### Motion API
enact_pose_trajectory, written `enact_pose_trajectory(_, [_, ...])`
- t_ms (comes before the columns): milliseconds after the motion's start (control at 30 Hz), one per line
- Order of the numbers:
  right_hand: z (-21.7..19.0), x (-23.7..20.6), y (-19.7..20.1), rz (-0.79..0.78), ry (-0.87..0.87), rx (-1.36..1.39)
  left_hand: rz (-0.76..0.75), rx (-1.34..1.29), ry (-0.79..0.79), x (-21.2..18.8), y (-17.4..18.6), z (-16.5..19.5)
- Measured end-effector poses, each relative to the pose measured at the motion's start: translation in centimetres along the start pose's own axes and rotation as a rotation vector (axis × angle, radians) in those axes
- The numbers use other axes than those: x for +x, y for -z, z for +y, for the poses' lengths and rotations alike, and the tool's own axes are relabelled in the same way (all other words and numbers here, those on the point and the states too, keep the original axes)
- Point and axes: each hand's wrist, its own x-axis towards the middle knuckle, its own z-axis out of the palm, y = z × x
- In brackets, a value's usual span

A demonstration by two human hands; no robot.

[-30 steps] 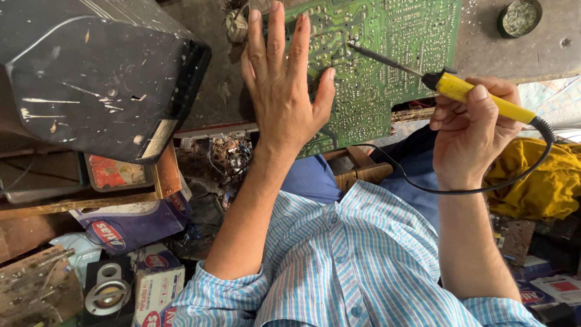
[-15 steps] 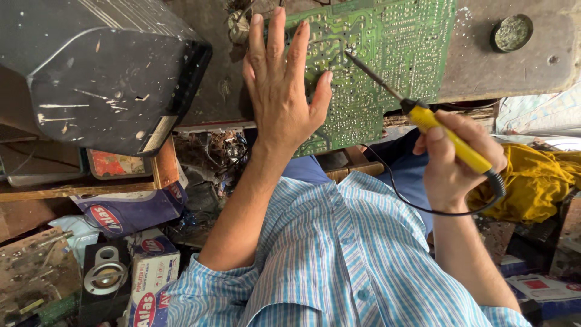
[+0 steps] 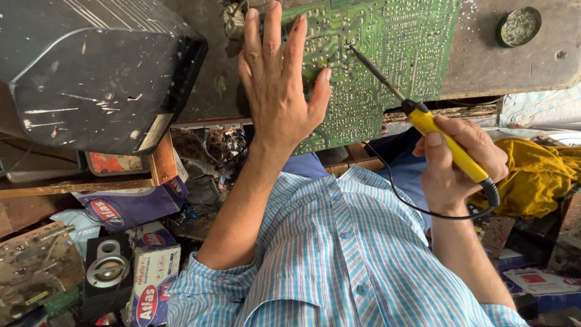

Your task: The person works at a cluttered electronics repair bench. They handle an old audio device, pull out its circuit board, use a screwdriver on the chassis, then hold a large green circuit board steady with one hand while soldering its components with a soldering iron.

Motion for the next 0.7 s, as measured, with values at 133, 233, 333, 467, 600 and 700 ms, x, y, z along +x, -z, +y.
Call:
enact_pose_trajectory(133, [-0.1, -0.4, 0.0, -0.012, -0.036, 0.027, -0.004, 0.006, -0.002, -0.1, 0.1, 0.1])
enact_pose_trajectory(233, [0.1, -0.5, -0.2, 0.007, -0.027, 0.016, -0.001, 0.006, -0.004, -0.2, 0.1, 0.1])
enact_pose_trajectory(333, [0.3, -0.6, -0.3, 0.03, -0.031, 0.053, -0.001, -0.001, -0.003, -0.3, 0.2, 0.0])
enact_pose_trajectory(467, [0.5, -0.9, -0.4, 0.035, -0.065, 0.092, -0.002, 0.002, -0.005, -0.3, 0.2, 0.0])
enact_pose_trajectory(600, [1.0, -1.0, -0.3, 0.04, -0.095, 0.138, -0.004, 0.007, -0.004, -0.4, 0.1, -0.1])
enact_pose_trajectory(700, [2.1, -1.0, -0.3, 0.066, -0.147, 0.292, 0.016, 0.013, -0.017, -0.5, 0.0, -0.2])
